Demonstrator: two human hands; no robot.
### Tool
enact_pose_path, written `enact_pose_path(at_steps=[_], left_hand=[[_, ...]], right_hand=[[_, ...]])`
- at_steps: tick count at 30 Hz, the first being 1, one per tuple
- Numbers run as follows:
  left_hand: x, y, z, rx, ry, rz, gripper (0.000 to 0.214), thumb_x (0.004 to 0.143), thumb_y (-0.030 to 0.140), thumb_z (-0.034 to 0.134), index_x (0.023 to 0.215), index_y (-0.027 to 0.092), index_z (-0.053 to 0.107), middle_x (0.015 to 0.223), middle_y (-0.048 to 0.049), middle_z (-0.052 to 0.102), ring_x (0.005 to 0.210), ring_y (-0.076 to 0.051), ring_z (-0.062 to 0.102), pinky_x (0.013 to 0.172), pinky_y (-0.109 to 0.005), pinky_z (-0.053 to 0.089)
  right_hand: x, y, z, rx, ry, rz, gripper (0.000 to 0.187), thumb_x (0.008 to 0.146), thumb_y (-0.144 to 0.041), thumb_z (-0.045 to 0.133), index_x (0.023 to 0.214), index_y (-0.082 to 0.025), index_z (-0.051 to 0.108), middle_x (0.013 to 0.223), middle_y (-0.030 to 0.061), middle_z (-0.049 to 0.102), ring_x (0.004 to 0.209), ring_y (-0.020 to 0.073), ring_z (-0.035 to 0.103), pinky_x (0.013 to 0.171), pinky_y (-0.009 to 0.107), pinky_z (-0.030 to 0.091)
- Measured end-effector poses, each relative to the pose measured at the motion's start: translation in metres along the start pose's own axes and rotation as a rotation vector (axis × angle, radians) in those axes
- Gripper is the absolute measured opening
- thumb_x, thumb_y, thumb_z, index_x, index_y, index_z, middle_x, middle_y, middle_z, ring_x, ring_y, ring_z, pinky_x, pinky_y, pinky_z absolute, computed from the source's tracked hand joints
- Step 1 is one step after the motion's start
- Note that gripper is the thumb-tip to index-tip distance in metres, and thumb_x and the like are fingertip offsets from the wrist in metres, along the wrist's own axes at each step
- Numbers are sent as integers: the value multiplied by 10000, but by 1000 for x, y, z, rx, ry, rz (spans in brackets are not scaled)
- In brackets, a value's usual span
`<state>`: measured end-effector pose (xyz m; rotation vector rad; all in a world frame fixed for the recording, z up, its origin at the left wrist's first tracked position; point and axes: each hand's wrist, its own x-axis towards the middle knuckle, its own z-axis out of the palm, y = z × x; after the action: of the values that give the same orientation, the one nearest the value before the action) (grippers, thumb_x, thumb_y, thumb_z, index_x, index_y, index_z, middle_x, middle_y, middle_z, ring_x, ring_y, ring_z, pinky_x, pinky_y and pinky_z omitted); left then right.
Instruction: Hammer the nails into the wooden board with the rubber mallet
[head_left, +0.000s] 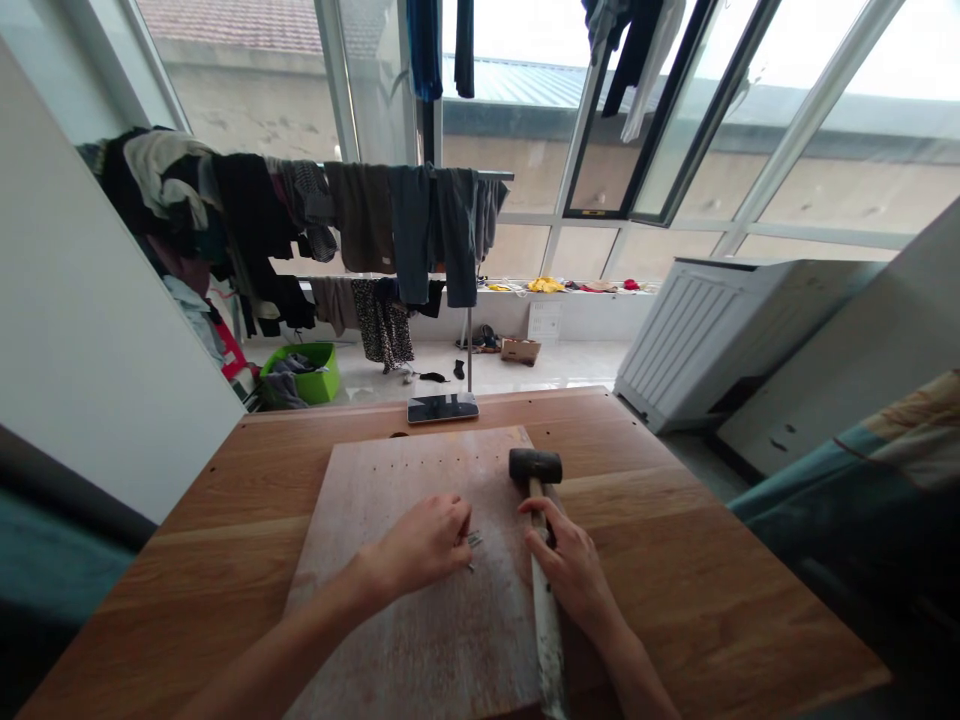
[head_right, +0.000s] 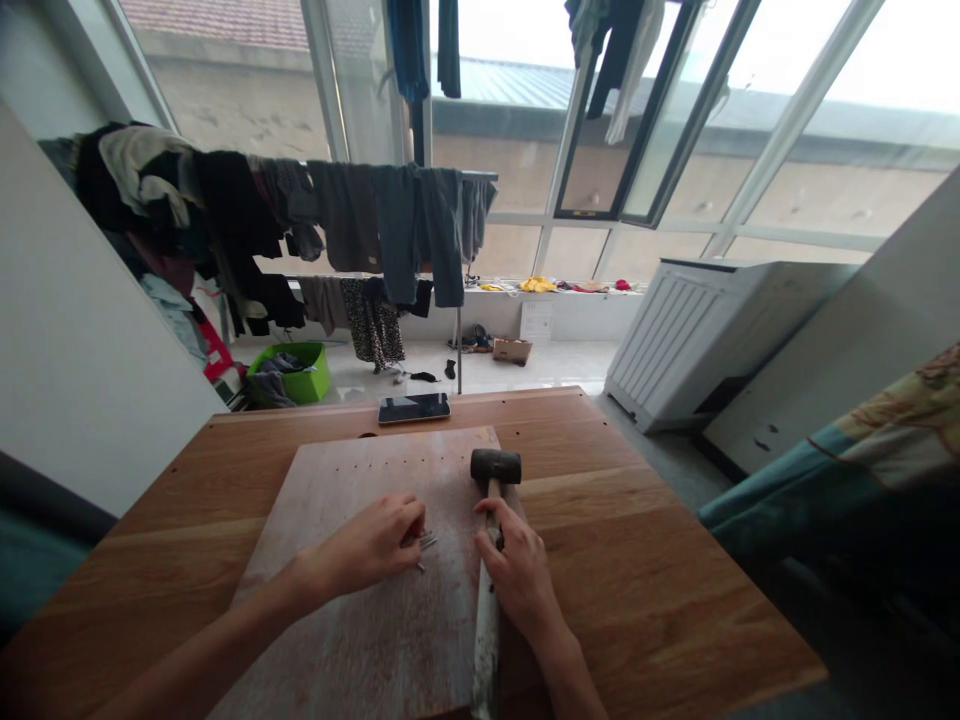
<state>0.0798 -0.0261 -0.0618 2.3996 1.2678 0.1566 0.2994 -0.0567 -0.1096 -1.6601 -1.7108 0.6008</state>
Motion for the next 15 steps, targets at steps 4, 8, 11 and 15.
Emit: enact_pose_path(at_steps=[4,8,11,15], left_hand=[[3,-3,1,-66,14,14,78,765,120,573,789,170,628,856,-30,646,739,-154,594,661,-247,416],[0,-11,-1,-99,48,2,88,776,131,576,778,168,656,859,-33,676,756,-163,622,684,-256,437],[-1,-14,-2,-213,115,2,68,771,131,587,758,163,646,782,-21,686,726,-156,629,667,-252,451],[9,-21,1,-399,237,13,85,788,159,593,860,170,637,739,-1,687,659,-132,623,610,-235,465]], right_hand=[[0,-3,-1,6,-10,10,333,829,-348,449,1026,-209,679,776,32,675,720,229,642,757,315,480],[1,-3,0,6,-22,24,325,830,-353,450,1014,-212,678,761,32,665,739,239,647,768,325,480],[-1,-2,-1,3,-24,29,317,831,-352,460,1044,-229,660,772,22,669,754,241,660,771,331,484],[0,2,-7,36,6,80,462,808,-346,502,1253,-232,552,880,23,684,850,245,688,818,348,501]])
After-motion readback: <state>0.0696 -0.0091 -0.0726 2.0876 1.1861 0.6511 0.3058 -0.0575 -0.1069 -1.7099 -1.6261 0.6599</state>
